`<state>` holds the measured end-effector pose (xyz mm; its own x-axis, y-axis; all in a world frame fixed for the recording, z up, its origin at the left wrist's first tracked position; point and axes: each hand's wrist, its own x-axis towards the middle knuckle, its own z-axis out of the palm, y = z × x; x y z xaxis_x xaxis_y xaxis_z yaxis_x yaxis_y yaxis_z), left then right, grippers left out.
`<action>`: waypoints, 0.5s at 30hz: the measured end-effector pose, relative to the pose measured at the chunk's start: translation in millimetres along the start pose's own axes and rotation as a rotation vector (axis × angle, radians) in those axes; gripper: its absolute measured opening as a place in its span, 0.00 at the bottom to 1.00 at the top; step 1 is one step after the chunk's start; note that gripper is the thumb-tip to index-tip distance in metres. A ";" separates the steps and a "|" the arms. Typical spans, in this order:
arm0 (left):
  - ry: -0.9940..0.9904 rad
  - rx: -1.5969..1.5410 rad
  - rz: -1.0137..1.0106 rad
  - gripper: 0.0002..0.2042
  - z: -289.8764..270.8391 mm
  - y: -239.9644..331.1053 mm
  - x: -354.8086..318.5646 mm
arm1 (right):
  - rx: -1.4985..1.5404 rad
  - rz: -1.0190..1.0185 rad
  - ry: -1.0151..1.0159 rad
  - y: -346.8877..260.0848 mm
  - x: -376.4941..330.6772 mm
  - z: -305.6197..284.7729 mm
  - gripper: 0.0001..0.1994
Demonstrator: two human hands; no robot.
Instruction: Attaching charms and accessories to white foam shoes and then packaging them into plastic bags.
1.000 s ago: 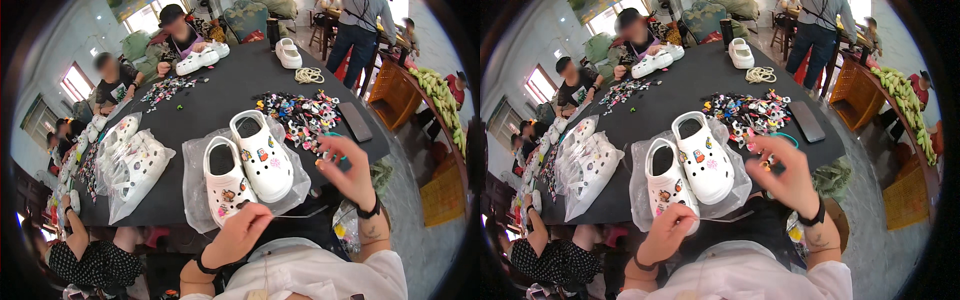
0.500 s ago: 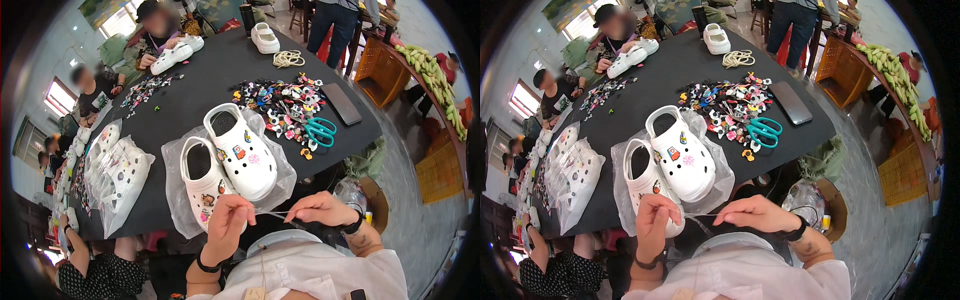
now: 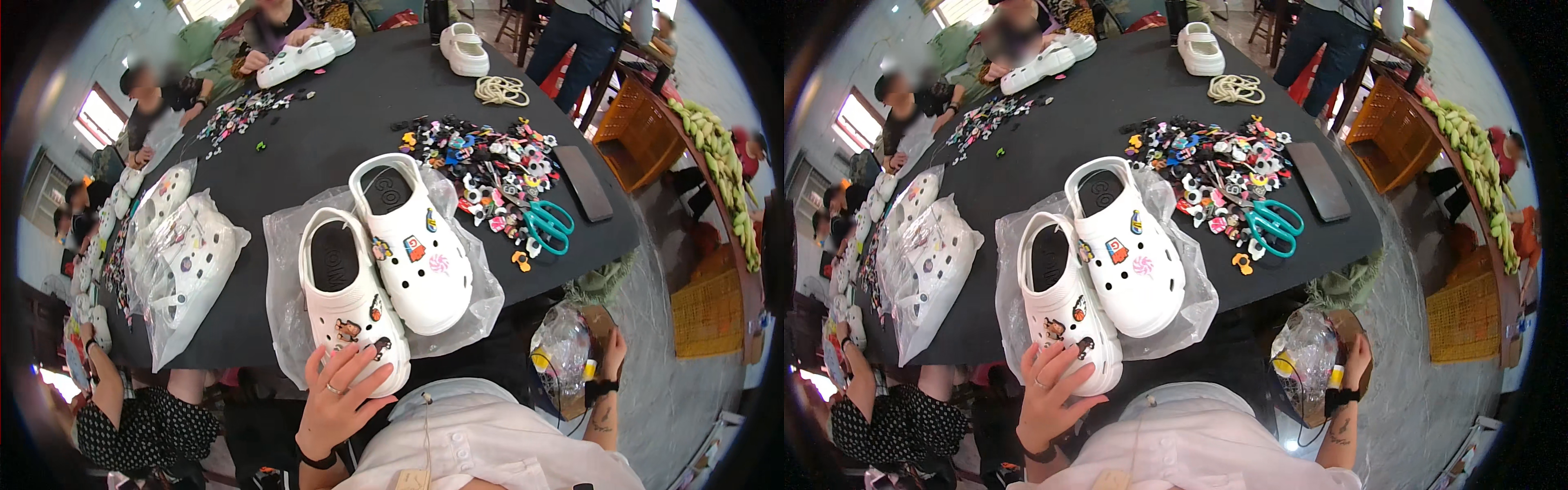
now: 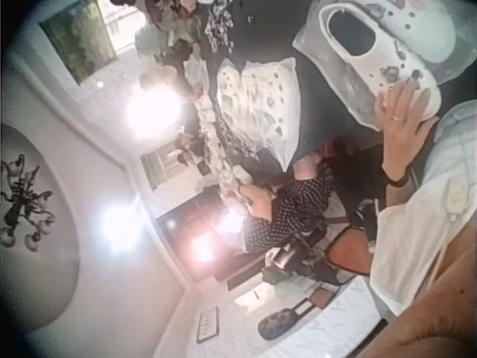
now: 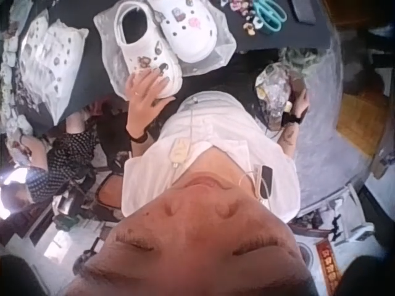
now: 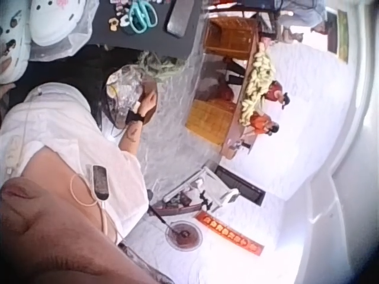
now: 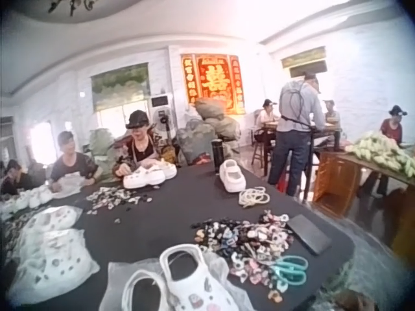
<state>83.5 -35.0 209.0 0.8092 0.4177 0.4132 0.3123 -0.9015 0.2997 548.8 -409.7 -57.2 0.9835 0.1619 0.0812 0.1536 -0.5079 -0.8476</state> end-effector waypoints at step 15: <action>0.293 -0.023 -0.078 0.35 37.0 -21.5 -2.9 | -0.392 -0.004 0.150 42.8 7.1 -8.4 0.23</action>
<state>92.8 -21.0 169.5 0.6042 0.5036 0.6175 0.3541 -0.8639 0.3581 563.1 -437.4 -88.5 0.9813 0.0543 0.1847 0.1543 -0.7957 -0.5857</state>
